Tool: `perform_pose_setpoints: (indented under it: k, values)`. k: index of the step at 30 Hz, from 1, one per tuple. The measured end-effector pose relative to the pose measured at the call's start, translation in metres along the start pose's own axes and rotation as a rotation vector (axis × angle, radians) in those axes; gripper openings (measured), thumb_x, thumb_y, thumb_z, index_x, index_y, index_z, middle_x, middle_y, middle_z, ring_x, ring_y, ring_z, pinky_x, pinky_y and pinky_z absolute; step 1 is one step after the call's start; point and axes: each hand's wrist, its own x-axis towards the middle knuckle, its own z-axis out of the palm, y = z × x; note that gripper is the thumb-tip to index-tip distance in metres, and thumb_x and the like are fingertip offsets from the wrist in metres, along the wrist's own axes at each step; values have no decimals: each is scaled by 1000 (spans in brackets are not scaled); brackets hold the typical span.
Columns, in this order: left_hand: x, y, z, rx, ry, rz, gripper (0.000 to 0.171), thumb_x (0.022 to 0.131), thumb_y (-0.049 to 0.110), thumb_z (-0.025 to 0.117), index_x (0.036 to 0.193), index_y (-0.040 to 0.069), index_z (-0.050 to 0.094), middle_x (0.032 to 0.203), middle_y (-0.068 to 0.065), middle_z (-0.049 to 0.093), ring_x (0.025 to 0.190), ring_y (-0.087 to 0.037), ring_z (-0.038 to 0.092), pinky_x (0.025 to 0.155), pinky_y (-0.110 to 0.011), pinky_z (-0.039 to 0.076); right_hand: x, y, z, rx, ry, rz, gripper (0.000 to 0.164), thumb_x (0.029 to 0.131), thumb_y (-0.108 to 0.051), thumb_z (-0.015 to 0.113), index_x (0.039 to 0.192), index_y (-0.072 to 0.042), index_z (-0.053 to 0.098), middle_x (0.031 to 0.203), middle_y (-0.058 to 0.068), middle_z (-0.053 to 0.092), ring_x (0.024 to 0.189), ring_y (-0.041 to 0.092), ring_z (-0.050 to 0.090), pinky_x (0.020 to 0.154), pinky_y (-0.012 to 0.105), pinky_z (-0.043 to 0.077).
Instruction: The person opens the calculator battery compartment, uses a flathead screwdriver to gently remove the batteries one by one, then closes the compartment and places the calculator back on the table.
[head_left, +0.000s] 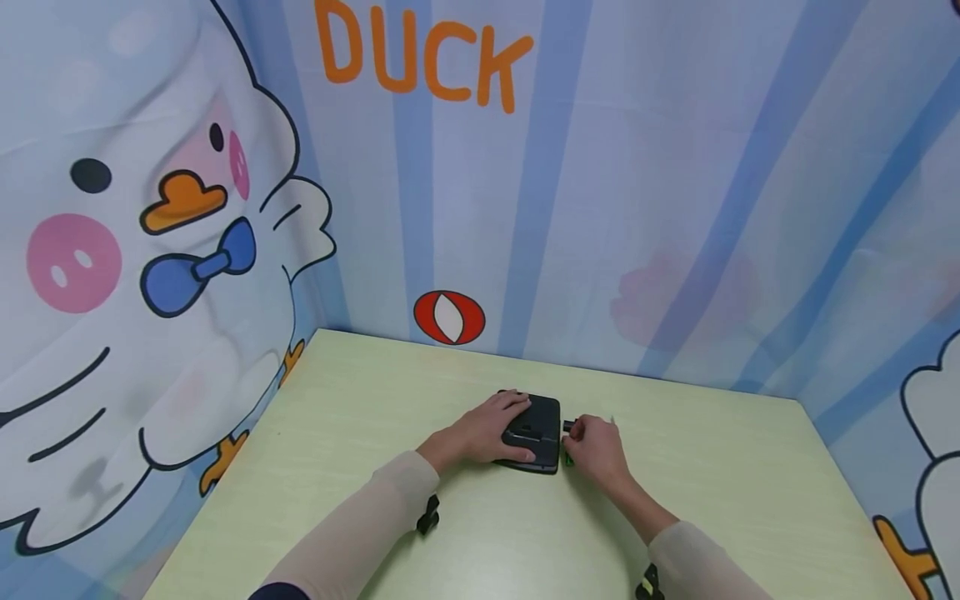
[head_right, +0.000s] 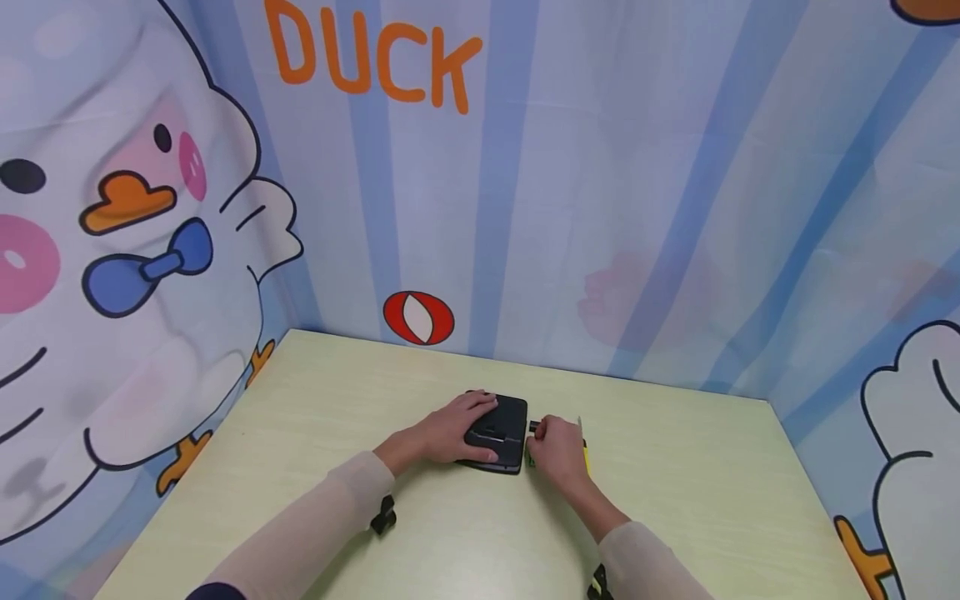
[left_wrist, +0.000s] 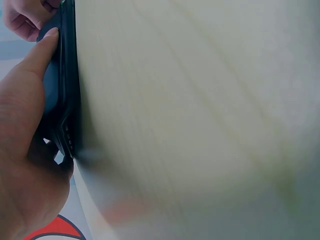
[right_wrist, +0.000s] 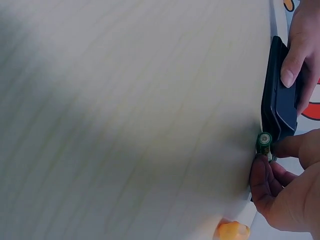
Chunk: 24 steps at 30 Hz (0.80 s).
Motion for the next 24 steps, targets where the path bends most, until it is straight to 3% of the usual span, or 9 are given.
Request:
perform_pose_setpoints:
  k: [24]
  values:
    - [0, 1, -1, 0, 3, 4, 98, 93, 70, 67, 168, 19, 32, 174, -1, 26, 161, -24, 21, 124, -48, 35, -3, 1, -4, 18, -19, 9, 14, 92, -9, 77, 85, -2, 66, 75, 5, 64, 67, 18, 57, 60, 32, 48]
